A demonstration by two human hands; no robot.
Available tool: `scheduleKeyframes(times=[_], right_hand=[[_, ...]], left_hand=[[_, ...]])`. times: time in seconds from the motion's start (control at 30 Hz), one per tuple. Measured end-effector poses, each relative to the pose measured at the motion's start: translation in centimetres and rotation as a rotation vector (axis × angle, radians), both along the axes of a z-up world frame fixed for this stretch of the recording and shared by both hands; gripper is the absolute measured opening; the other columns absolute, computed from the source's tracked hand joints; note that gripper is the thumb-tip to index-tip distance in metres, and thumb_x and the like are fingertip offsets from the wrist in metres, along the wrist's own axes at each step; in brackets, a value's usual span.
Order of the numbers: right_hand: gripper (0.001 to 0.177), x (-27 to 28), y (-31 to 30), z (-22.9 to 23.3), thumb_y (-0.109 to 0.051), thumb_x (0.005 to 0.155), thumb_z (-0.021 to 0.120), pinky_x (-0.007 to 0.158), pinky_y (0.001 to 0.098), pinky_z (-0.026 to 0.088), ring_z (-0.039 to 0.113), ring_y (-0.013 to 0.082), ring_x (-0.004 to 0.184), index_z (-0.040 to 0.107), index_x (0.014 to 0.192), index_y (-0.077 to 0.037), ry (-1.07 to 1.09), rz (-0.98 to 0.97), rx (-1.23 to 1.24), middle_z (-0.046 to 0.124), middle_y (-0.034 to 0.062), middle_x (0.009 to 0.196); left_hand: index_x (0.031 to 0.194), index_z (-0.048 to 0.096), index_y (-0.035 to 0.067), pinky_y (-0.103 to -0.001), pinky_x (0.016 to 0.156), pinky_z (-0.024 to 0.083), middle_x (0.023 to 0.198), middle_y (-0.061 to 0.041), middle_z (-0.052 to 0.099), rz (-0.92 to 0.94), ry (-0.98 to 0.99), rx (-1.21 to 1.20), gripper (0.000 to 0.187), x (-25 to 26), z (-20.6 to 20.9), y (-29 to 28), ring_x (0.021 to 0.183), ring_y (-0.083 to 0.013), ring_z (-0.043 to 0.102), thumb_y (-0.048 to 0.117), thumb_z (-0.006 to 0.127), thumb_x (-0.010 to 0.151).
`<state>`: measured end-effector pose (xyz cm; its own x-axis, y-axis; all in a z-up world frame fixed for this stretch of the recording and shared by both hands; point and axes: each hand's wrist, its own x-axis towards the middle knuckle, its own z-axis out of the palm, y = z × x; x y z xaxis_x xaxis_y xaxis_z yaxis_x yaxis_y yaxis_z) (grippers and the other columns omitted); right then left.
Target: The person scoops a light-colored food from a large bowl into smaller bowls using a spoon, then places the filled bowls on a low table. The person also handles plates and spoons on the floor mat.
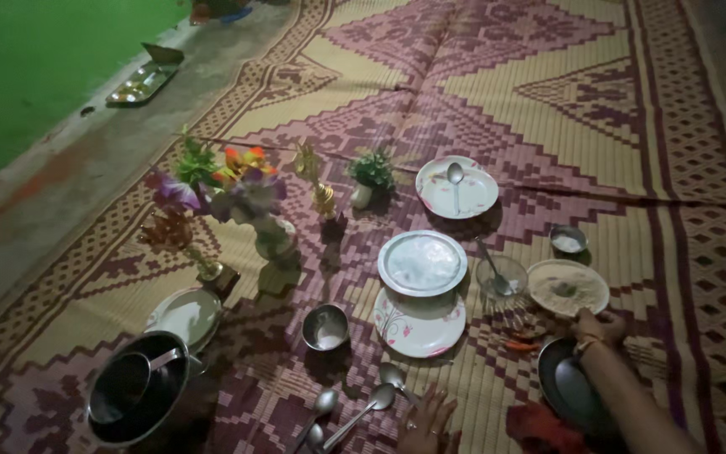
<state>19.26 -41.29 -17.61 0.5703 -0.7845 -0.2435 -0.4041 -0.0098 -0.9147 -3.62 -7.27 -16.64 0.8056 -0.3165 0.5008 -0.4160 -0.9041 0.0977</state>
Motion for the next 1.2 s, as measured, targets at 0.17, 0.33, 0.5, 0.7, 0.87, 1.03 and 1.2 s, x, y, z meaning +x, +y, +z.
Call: scheduleKeyframes(times=[0.17,0.33,0.5,0.7,0.87,1.03,1.2], right_hand=[[0.032,-2.1,-0.8,1.7,-0.005,0.08,0.079,0.05,0.0361,0.051,0.065,0.0238,0.062,0.062,0.106,0.005,-0.161,-0.017,0.123,0.069,0.017,0.09],[0.038,-4.3,-1.6,4.2,-0.003,0.083,0.076,0.056,0.0335,0.059,0.07,0.0205,0.069,0.061,0.117,0.007,-0.374,0.062,0.19,0.07,0.014,0.098],[0.043,-8.1,-1.6,6.2,0.0,0.085,0.069,0.058,0.0447,0.063,0.071,0.0352,0.067,0.05,0.123,0.0,-0.27,0.18,0.425,0.07,0.023,0.093],[0.043,-13.0,1.4,7.3,-0.004,0.087,0.068,0.055,0.0447,0.063,0.072,0.0351,0.066,0.049,0.125,0.003,-0.345,0.413,0.515,0.068,0.0205,0.091],[0.041,-15.0,5.6,10.7,-0.002,0.087,0.068,0.053,0.0428,0.06,0.071,0.031,0.067,0.052,0.124,0.005,-0.296,0.514,0.562,0.067,0.0193,0.091],[0.04,-17.6,8.4,13.7,-0.005,0.09,0.065,0.056,0.0403,0.062,0.074,0.0321,0.068,0.051,0.126,0.002,-0.143,0.588,0.444,0.07,0.0237,0.089],[0.037,-18.4,10.1,12.0,-0.004,0.089,0.064,0.055,0.0395,0.061,0.075,0.0317,0.065,0.053,0.123,0.005,-0.144,0.643,0.503,0.072,0.0217,0.085]], left_hand=[[0.148,0.057,0.021,-0.046,0.113,0.027,0.159,-0.008,0.05,-0.065,-0.043,-0.122,0.062,0.1,1.2,-0.2,0.15,-0.0227,0.041,0.044,0.071,0.092],[0.147,0.056,0.016,-0.051,0.108,0.04,0.156,-0.014,0.051,-0.133,0.123,-0.302,0.062,-0.4,2.8,-0.7,0.143,-0.0293,0.049,0.038,0.077,0.093],[0.155,0.044,0.007,-0.048,0.115,0.046,0.153,-0.023,0.054,-0.223,0.274,-0.78,0.063,-0.4,7.3,-3.2,0.144,-0.038,0.054,0.034,0.067,0.103],[0.161,0.017,0.009,-0.042,0.109,0.047,0.145,-0.024,0.058,-0.174,0.767,-0.874,0.079,0.6,12.2,-4.9,0.133,-0.036,0.059,0.051,0.052,0.104],[0.163,0.023,0.017,-0.04,0.099,0.054,0.131,-0.019,0.07,-0.137,0.838,-1.084,0.07,1.3,13.0,-3.4,0.113,-0.0297,0.073,0.051,0.041,0.105],[0.156,0.037,0.012,-0.037,0.087,0.055,0.127,-0.014,0.073,-0.216,0.879,-1.321,0.065,1.0,11.9,-1.6,0.103,-0.0224,0.076,0.05,0.042,0.103],[0.142,0.058,0.004,-0.032,0.09,0.056,0.118,-0.016,0.078,-0.157,0.782,-1.257,0.057,0.3,11.8,0.4,0.104,-0.0194,0.076,0.046,0.054,0.104]])
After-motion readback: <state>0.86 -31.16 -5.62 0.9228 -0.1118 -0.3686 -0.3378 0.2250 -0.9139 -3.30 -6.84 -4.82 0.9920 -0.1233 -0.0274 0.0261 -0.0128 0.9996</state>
